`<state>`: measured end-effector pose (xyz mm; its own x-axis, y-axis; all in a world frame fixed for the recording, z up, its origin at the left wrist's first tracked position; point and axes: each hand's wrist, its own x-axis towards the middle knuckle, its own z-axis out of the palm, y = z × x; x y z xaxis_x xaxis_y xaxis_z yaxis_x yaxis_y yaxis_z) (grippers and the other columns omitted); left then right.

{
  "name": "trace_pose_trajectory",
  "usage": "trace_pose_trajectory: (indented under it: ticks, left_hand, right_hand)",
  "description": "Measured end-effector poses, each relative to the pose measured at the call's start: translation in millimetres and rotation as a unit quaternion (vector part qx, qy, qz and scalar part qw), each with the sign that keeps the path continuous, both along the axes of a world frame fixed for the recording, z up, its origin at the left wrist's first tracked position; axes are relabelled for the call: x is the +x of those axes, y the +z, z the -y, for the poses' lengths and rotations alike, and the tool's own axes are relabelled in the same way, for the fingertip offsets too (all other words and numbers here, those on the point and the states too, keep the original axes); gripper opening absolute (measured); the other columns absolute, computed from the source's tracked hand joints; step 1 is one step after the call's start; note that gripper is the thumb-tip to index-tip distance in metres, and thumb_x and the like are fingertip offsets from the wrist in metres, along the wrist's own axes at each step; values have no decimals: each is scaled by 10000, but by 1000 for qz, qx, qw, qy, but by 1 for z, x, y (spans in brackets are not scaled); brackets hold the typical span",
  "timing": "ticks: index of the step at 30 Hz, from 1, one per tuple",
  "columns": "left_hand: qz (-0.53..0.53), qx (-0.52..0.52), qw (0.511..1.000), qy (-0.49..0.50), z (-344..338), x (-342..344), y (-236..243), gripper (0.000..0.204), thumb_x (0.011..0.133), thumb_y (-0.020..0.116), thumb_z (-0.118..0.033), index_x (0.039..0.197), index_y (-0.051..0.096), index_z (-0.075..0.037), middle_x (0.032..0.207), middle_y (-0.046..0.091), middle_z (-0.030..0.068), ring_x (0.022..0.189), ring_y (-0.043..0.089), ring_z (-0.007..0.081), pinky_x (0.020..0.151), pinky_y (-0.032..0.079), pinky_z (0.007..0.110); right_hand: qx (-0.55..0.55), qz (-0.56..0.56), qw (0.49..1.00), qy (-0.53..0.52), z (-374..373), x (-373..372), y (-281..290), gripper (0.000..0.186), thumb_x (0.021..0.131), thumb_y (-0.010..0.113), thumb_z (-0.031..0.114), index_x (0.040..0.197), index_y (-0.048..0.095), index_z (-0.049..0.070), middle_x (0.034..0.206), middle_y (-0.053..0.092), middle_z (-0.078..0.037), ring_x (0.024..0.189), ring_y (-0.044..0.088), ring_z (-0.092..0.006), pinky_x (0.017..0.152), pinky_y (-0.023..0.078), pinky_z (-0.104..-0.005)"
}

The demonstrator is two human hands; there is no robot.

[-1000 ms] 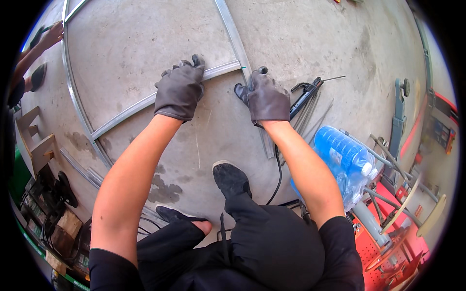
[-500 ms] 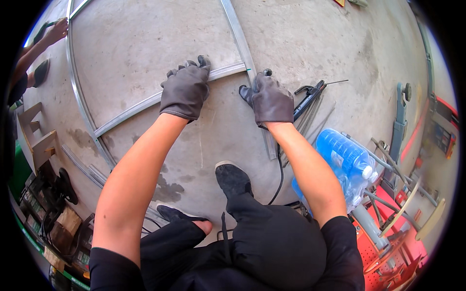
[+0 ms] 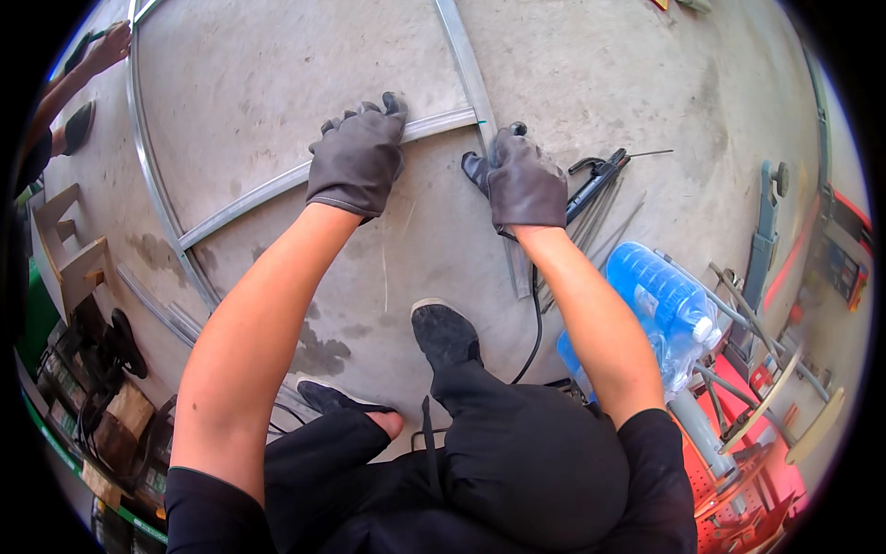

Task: The person measures and marks a metal frame on the floor with a tape measure and marker. Then, the person uses a welding tool to weld the joints of the metal frame together while sitting on the floor.

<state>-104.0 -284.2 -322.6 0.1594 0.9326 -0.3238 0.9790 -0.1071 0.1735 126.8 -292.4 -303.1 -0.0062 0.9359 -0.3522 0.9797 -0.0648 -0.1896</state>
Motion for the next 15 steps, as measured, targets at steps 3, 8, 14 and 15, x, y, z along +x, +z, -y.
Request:
trace_pose_trajectory:
  ticks: [3,8,14,15]
  left_hand:
    - [-10,2,1000,-2,0,1,1,516,994,537,-93,1509,528,-55,1158,729,179,1062,722,363,853,568,520]
    - [-27,-29,999,0,-3,4,4,515,1006,540,-106,1520,523,-73,1157,735,160,1034,732,339,831,570,505]
    - [-72,51,996,-10,1,4,-12,426,1072,484,-140,1488,570,-175,1025,726,84,870,734,281,700,533,487]
    - [-71,35,997,-3,-1,6,-9,438,1068,490,-156,1499,565,-167,1046,728,89,898,736,281,722,538,492]
  right_hand:
    - [5,7,1000,6,1,0,0,401,971,737,533,1071,720,146,1103,764,-156,1083,735,-409,925,577,-534]
    - [3,2,1000,16,0,3,-1,405,974,729,531,1062,713,136,1115,763,-154,1083,736,-399,926,579,-529]
    - [-21,-14,1000,11,-4,2,7,439,975,726,550,1051,701,119,1110,761,-167,1082,734,-407,922,576,-535]
    - [-27,-20,999,7,-5,2,10,452,974,726,559,1051,698,114,1106,760,-174,1081,732,-413,920,575,-539]
